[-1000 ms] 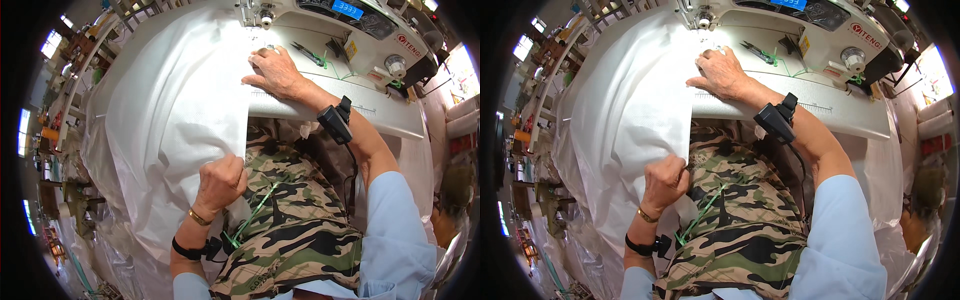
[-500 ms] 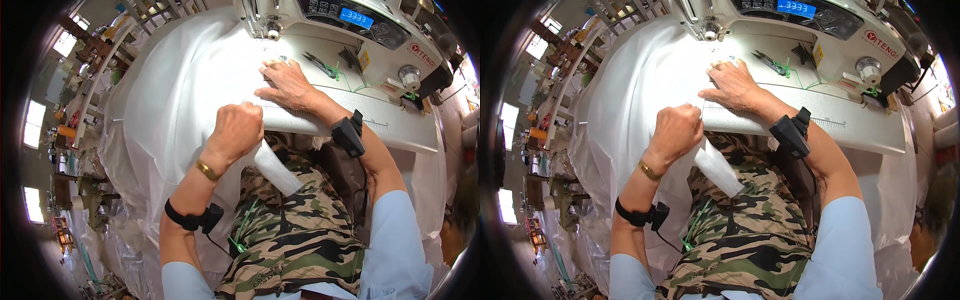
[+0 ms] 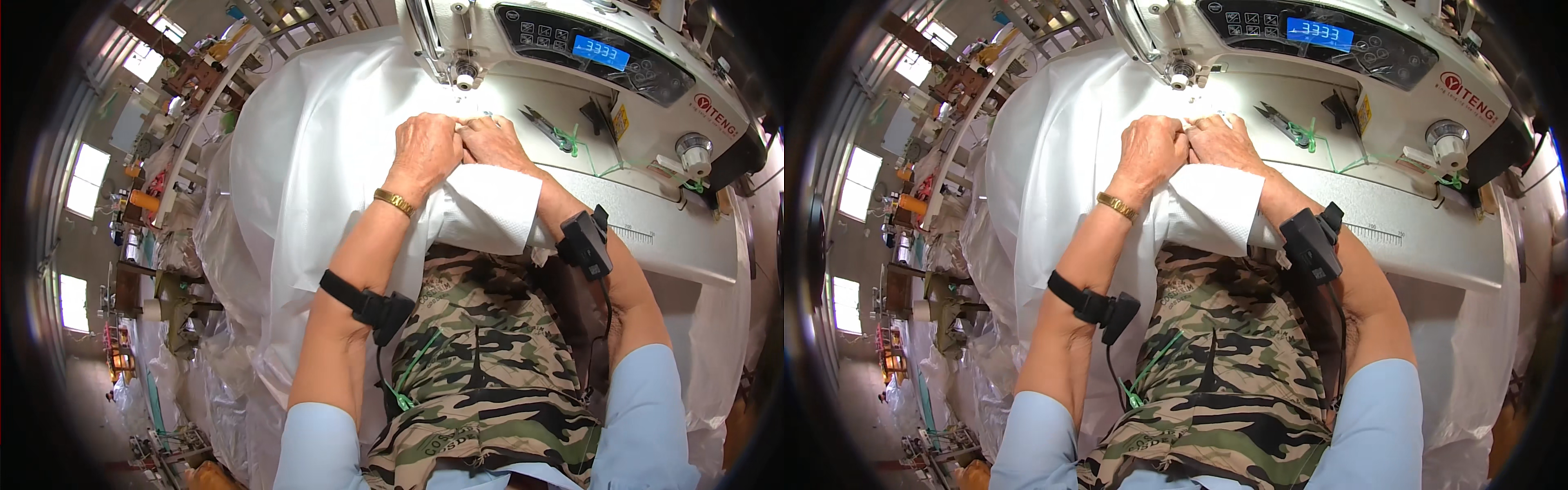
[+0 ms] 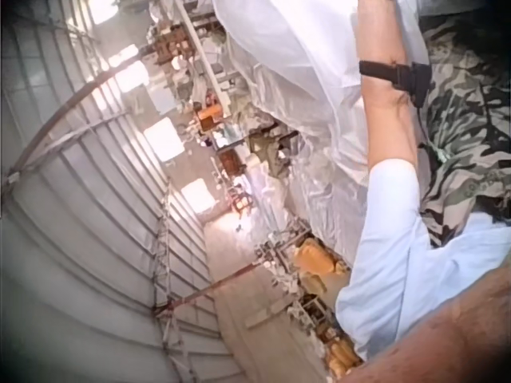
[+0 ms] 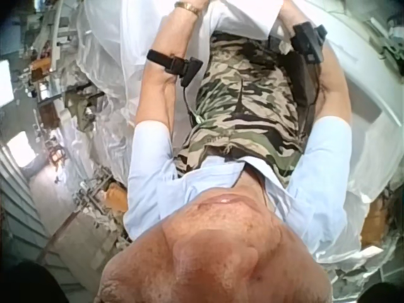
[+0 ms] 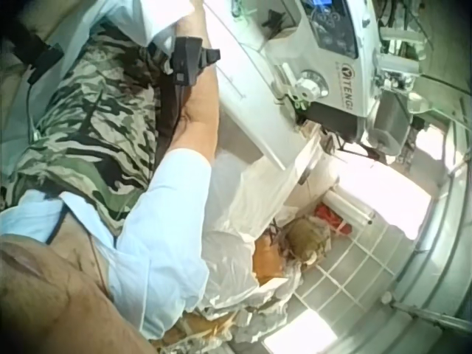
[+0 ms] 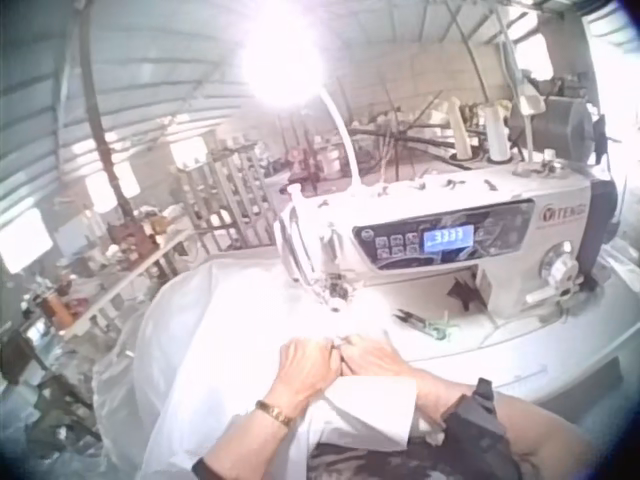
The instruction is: The recorder is using an industrial sewing machine to stitch together large white plastic/vinyl sheets.
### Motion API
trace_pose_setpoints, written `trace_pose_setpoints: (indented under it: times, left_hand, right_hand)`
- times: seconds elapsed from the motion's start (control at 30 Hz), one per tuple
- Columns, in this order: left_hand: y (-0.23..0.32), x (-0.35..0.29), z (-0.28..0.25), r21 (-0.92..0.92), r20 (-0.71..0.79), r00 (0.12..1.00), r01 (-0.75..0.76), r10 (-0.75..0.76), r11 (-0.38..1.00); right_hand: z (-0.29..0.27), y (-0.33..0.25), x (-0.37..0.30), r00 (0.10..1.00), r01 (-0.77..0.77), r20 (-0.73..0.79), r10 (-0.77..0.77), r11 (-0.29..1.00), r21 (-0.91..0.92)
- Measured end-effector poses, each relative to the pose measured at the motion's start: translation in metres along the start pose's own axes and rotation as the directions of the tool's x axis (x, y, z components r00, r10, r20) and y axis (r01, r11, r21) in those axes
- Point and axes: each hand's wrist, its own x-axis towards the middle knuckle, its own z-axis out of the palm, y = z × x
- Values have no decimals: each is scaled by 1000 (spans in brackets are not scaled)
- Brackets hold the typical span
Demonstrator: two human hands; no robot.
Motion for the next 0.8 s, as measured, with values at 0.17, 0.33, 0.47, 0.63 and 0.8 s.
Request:
trace_pose_setpoints:
  times: [0.17, 0.33, 0.47, 0.63, 0.8]
  left_hand:
    - [2, -45, -14, -332, -166, 984, 2, -61, 943]
    - [28, -170, -13, -232, -286, 957, -15, -54, 973]
    - [-9, -284, 24, 10, -113, 963, 245, -243, 969]
    - [-46, -349, 67, -127, 8, 893, 447, -450, 886]
    - [-31, -342, 71, -356, -1, 875, 452, -484, 818]
  right_hand:
    - [4, 10, -2, 993, 58, -106, -56, 998, 14]
    - [-16, 6, -13, 984, -80, -100, 145, 874, 480]
    - [-44, -14, -60, 961, -191, 131, 245, 241, 951]
    - [-59, -26, -123, 945, -240, 248, 214, -60, 969]
    - [-37, -64, -126, 914, -136, -84, 397, 495, 858]
